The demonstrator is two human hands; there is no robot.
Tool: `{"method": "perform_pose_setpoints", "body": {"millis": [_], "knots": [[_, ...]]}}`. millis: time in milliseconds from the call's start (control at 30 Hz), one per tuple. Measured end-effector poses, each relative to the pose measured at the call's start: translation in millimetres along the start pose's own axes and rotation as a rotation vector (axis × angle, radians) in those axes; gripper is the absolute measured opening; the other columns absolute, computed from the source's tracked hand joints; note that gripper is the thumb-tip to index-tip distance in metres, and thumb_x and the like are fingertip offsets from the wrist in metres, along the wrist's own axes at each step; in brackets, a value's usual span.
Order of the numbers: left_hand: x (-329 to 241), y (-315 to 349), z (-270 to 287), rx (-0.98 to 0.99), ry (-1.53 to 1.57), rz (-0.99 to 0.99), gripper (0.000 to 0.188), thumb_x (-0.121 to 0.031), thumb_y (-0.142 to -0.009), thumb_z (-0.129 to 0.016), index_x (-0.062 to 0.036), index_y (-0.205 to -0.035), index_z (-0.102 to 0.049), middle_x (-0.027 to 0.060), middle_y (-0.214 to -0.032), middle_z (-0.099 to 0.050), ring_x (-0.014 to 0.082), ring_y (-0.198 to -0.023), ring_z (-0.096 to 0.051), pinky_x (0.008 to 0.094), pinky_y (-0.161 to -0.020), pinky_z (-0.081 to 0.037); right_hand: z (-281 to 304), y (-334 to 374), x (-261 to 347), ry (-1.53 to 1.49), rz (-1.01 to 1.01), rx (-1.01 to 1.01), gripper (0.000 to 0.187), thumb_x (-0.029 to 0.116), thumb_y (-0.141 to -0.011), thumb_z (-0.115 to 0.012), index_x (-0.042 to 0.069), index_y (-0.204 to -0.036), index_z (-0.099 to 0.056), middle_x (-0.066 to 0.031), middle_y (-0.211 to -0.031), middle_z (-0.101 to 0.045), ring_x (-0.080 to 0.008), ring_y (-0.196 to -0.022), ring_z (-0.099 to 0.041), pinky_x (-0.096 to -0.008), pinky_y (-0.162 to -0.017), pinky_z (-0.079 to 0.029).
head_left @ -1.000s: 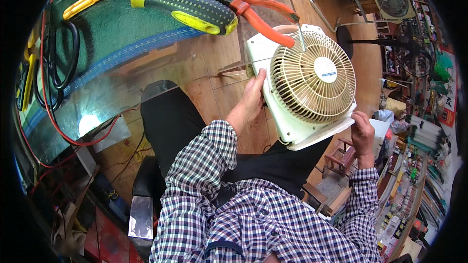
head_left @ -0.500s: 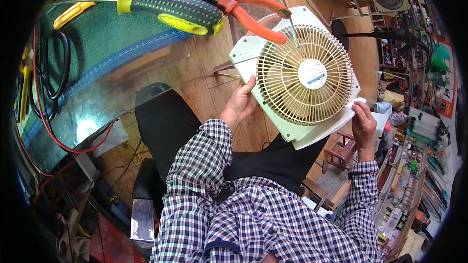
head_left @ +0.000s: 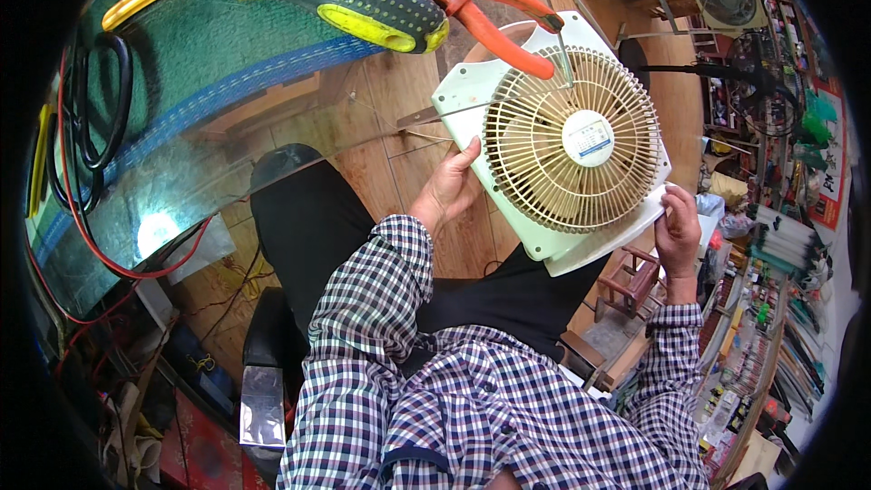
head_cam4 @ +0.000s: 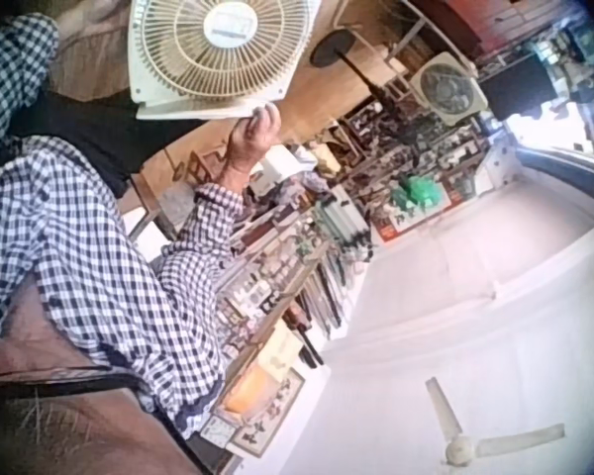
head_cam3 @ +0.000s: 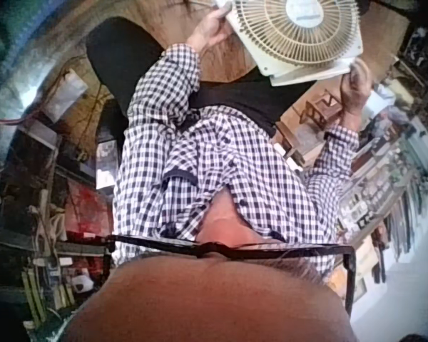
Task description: The person uses a yellow screwdriver to remove screws from the front grille of a small white fan. After removing the screws, they detach the grille to expose the fan blades and motor housing.
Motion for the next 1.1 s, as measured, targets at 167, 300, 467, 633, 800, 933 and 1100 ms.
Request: {"method": "perform_pose_setpoints", "body": {"millis": [167, 300, 467, 633, 800, 933, 1100], "knots": [[1, -2, 4, 0.004, 0.006, -0.039, 0.066, -0.041, -0.116, -0.061, -0.0069, -0.170, -0.041, 0.0096, -0.169, -0.051, 0.0293, -0.156, -0.047, 0.0534, -0.133, -0.033, 42, -2, 4, -0.351, -0.487, -0.052, 0.018, 0.008, -0.111, -0.054, 0.001, -0.124, -0.064, -0.0108, -0.108, -0.078, -0.0133, -0.074, -0.069, -0.0266, -0.066, -0.056], [0, -2, -2, -0.024, -0.017, -0.026, 0.067, -0.042, -0.116, -0.060, -0.0079, -0.170, -0.041, 0.0092, -0.169, -0.051, 0.0296, -0.157, -0.046, 0.0539, -0.133, -0.033, 44, -41, 54, -0.753, -0.529, -0.179, 0.019, 0.013, -0.111, -0.049, 0.001, -0.123, -0.058, -0.0141, -0.101, -0.076, -0.0157, -0.073, -0.068, -0.0299, -0.067, -0.058], [-1, -4, -9, 0.006, -0.009, -0.009, 0.068, -0.044, -0.117, -0.058, -0.0063, -0.171, -0.039, 0.0104, -0.169, -0.051, 0.0302, -0.156, -0.047, 0.0545, -0.133, -0.034, -22, -91, 132, -0.773, -0.318, -0.082, 0.016, 0.015, -0.111, -0.051, 0.002, -0.116, -0.059, -0.0093, -0.086, -0.069, -0.0139, -0.071, -0.064, -0.0299, -0.068, -0.055], [2, -9, -5, 0.020, 0.034, -0.021, 0.063, -0.039, -0.118, -0.057, -0.0074, -0.169, -0.040, 0.0103, -0.166, -0.054, 0.0291, -0.152, -0.052, 0.0522, -0.131, -0.039, -71, -116, 190, -0.664, -0.183, -0.017, 0.007, 0.007, -0.111, -0.061, 0.001, -0.116, -0.061, -0.0089, -0.085, -0.072, -0.0176, -0.073, -0.072, -0.0347, -0.065, -0.057], [1, -7, -11, 0.024, 0.095, -0.017, 0.059, -0.029, -0.117, -0.061, -0.0089, -0.168, -0.039, 0.0090, -0.160, -0.059, 0.0262, -0.146, -0.058, 0.0482, -0.127, -0.045, -79, -124, 228, -0.450, 0.244, 0.121, 0.017, 0.007, -0.103, -0.076, 0.001, -0.114, -0.063, -0.0177, -0.093, -0.075, -0.0345, -0.081, -0.078, -0.0416, -0.071, -0.061], [0, -8, -11, 0.022, 0.053, -0.038, 0.057, -0.033, -0.118, -0.059, -0.0086, -0.167, -0.041, 0.0102, -0.159, -0.059, 0.0269, -0.146, -0.058, 0.0490, -0.126, -0.045, -93, -128, 232, -0.449, 0.345, 0.226, 0.020, 0.010, -0.101, -0.079, 0.002, -0.113, -0.065, -0.0168, -0.098, -0.076, -0.0348, -0.088, -0.078, -0.0433, -0.076, -0.061], [-1, -5, -15, 0.025, 0.069, 0.004, 0.056, -0.030, -0.117, -0.061, -0.0101, -0.166, -0.042, 0.0088, -0.156, -0.061, 0.0251, -0.143, -0.059, 0.0464, -0.125, -0.047, -106, -139, 231, -0.405, 0.345, 0.431, 0.019, 0.017, -0.104, -0.075, 0.002, -0.111, -0.066, -0.0165, -0.095, -0.074, -0.0354, -0.092, -0.077, -0.0453, -0.079, -0.060]]}}
Point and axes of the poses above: each hand's wrist, its own y-axis away from the middle knuckle, its own z-axis out of the back of the hand, x = y × z, the point moved 6 cm from there along -y, towards the middle knuckle
